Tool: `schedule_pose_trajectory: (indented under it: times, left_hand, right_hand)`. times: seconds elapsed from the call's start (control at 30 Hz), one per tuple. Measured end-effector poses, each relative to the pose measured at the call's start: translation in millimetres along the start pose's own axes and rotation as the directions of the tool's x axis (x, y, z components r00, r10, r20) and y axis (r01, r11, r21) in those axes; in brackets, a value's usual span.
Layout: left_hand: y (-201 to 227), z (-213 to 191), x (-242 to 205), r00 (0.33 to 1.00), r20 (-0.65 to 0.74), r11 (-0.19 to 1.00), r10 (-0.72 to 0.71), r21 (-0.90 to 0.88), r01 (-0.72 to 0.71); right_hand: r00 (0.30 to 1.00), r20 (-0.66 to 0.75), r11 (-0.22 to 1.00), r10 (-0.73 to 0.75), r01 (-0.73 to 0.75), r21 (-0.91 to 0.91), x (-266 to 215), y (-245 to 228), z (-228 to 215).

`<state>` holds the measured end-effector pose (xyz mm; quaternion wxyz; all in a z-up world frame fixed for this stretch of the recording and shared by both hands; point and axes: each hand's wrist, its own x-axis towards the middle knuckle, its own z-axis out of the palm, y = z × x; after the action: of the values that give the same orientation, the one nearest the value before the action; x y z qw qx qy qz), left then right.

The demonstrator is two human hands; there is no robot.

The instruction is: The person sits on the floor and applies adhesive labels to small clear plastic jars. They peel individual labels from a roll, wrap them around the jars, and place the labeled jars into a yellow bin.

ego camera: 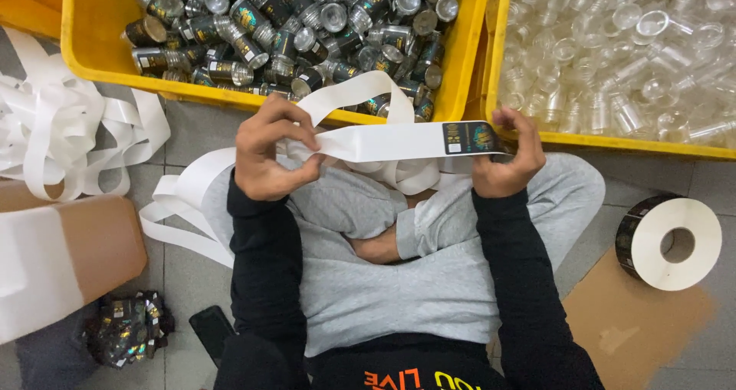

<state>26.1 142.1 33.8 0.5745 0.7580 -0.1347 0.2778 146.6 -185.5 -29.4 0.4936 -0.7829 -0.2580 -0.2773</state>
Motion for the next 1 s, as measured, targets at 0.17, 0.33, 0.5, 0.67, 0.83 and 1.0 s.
schedule_pose_trajectory:
  times: [0.17,0.33,0.5,0.67,0.83,1.0]
  left_hand:
    - [-2.9,-14.8,-8.7,0.999,-0.038,0.999,-0.017,-0.047,0.015]
    - [0.6,-23.9,-11.5,0.996,-0.084,0.999,-0.027,-0.033,0.024]
    - [-0.1,-19.7,-8.2,0.995,0.046,0.996,-0.086,0.02,0.085]
    - [-17.3,2.4,-9.4,0.983,0.124,0.979,-0.132,0.173,0.11]
    - [-34.9,13.9,-16.3,0.956,0.169,0.924,-0.241,0.341,0.173]
    - [-36.5,14.6,-21.1,0.958,0.094,0.82,-0.27,0.544,0.178]
  right_hand:
    - [0.999,0.019,0.999,0.044,-0.044,-0.003,6.6,-18.1,-1.2]
    - [0.999,0.024,0.999,0.048,-0.049,0.013,5.1,-9.0,-2.5]
    - [0.987,-0.047,0.977,0.156,-0.146,0.156,13.9,0.4,-13.6]
    - [0.974,-0.062,0.968,0.218,-0.207,0.143,43.0,-24.4,-28.1]
    - [0.964,0.02,0.937,0.265,-0.262,0.232,57.2,-22.5,-29.5]
    - [0.949,0.246,0.949,0.199,-0.249,0.194,70.9,-33.3,-26.9]
